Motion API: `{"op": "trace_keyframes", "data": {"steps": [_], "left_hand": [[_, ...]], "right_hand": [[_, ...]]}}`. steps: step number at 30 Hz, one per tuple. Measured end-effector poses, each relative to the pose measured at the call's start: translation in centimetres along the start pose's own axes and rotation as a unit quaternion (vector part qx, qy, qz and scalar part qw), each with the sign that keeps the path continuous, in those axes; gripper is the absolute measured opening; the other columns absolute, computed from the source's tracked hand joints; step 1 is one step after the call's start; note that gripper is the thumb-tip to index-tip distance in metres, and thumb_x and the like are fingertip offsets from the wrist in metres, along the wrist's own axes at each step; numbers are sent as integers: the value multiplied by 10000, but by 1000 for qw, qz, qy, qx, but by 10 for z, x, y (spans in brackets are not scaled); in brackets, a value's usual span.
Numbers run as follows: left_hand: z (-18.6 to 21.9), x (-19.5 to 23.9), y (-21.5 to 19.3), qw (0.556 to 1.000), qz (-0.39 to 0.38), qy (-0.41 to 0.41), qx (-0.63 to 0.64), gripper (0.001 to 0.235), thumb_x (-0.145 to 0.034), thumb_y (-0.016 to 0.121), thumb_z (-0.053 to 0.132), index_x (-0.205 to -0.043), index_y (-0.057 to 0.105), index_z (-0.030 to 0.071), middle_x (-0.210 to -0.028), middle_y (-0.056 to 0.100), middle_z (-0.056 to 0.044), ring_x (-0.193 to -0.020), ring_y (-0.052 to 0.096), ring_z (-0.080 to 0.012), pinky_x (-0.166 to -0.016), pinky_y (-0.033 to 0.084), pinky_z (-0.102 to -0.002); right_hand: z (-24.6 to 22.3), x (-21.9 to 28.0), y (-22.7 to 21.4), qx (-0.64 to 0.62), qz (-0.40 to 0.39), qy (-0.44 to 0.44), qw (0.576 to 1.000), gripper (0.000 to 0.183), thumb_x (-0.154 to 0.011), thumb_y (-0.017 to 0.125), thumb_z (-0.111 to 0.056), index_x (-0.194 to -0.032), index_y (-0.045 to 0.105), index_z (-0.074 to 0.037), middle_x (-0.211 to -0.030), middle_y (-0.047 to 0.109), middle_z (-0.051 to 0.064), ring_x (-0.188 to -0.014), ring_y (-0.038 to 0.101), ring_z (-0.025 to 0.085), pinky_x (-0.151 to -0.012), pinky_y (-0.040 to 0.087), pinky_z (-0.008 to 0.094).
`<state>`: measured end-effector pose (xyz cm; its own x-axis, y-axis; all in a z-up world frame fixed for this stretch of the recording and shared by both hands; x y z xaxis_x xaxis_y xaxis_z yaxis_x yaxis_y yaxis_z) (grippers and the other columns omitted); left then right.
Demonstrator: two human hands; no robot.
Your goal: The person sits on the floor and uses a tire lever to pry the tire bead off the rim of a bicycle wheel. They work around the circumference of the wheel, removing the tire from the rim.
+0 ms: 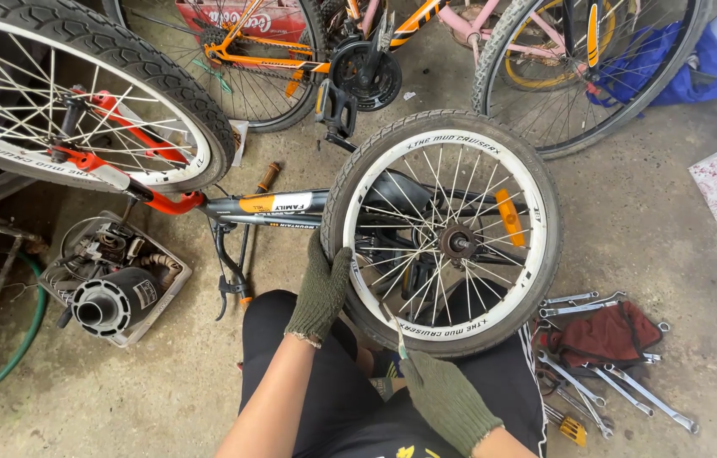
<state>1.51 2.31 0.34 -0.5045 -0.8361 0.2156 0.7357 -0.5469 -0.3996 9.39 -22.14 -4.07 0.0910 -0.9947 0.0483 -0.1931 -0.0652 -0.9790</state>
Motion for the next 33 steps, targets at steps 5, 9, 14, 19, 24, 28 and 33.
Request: {"op": "trace_keyframes", "data": {"steps": [5, 9, 14, 19, 24, 28, 33], "left_hand": [[-2, 1, 4, 999, 10, 33, 42, 679, -990, 478, 366, -1558, 266, 59, -1500, 493, -254, -1318, 566, -383, -1075, 469, -447], [12, 7, -3, 997, -7, 37, 62, 692, -1005, 364, 476, -1558, 284, 66, -1570, 424, -218, -1405, 478, -367, -1148, 391, -456], [17, 9, -5, 993, -3, 67, 92, 683, -1020, 340, 459, -1542, 296, 21, -1568, 408, -234, -1411, 458, -352, -1169, 363, -446], [17, 7, -3, 993, 1, 81, 82, 667, -1025, 372, 409, -1554, 262, 18, -1578, 386, -255, -1420, 450, -378, -1171, 359, -451], [15, 8, -1, 999, -18, -12, 23, 766, -1034, 380, 597, -1629, 169, 163, -1599, 355, -284, -1452, 358, -494, -1173, 333, -622], [13, 4, -2, 999, -25, -19, 26, 773, -1032, 399, 592, -1643, 145, 193, -1605, 355, -273, -1448, 362, -497, -1161, 341, -637], [6, 1, 0, 999, -24, -25, 25, 790, -1030, 401, 616, -1643, 156, 182, -1612, 353, -259, -1449, 365, -490, -1147, 356, -640]], "right_hand": [[-15, -39, -46, -182, -25, 186, 965, 202, -966, 533, -237, -1018, 612, -58, -835, 645, 97, -674, 632, 204, -628, 542, 325], [-33, -48, -38, -180, 57, 48, 981, 116, -960, 540, -84, -1005, 627, -22, -889, 651, 90, -672, 630, 232, -601, 552, 349], [-2, -64, -27, -164, 7, 198, 967, 165, -988, 542, -184, -1051, 616, -51, -769, 566, 46, -551, 505, 112, -479, 471, 228], [6, -106, -44, 80, 114, 64, 988, 279, -907, 625, -117, -1144, 602, 29, -956, 597, 134, -534, 601, 176, -451, 532, 251], [50, -140, 14, -176, 225, 290, 913, 401, -1041, 445, -411, -1192, 671, -117, -1164, 702, 182, -1101, 644, 383, -914, 519, 550], [49, -134, 16, -275, 196, 322, 885, 428, -965, 449, -641, -1097, 707, -325, -1130, 745, 4, -1108, 690, 222, -841, 569, 405], [49, -130, 22, -219, 179, 302, 910, 428, -966, 526, -533, -1123, 734, -193, -1105, 748, 129, -1083, 689, 310, -867, 539, 463]]}}
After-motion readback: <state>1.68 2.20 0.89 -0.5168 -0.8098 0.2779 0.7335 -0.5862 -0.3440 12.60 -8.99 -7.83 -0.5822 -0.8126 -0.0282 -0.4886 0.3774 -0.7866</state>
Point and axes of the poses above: each hand's wrist, its own x-axis away from the middle knuckle, its own y-axis out of the palm, z = x × y, the point moved 3 cm from there along -x, towards the middle knuckle
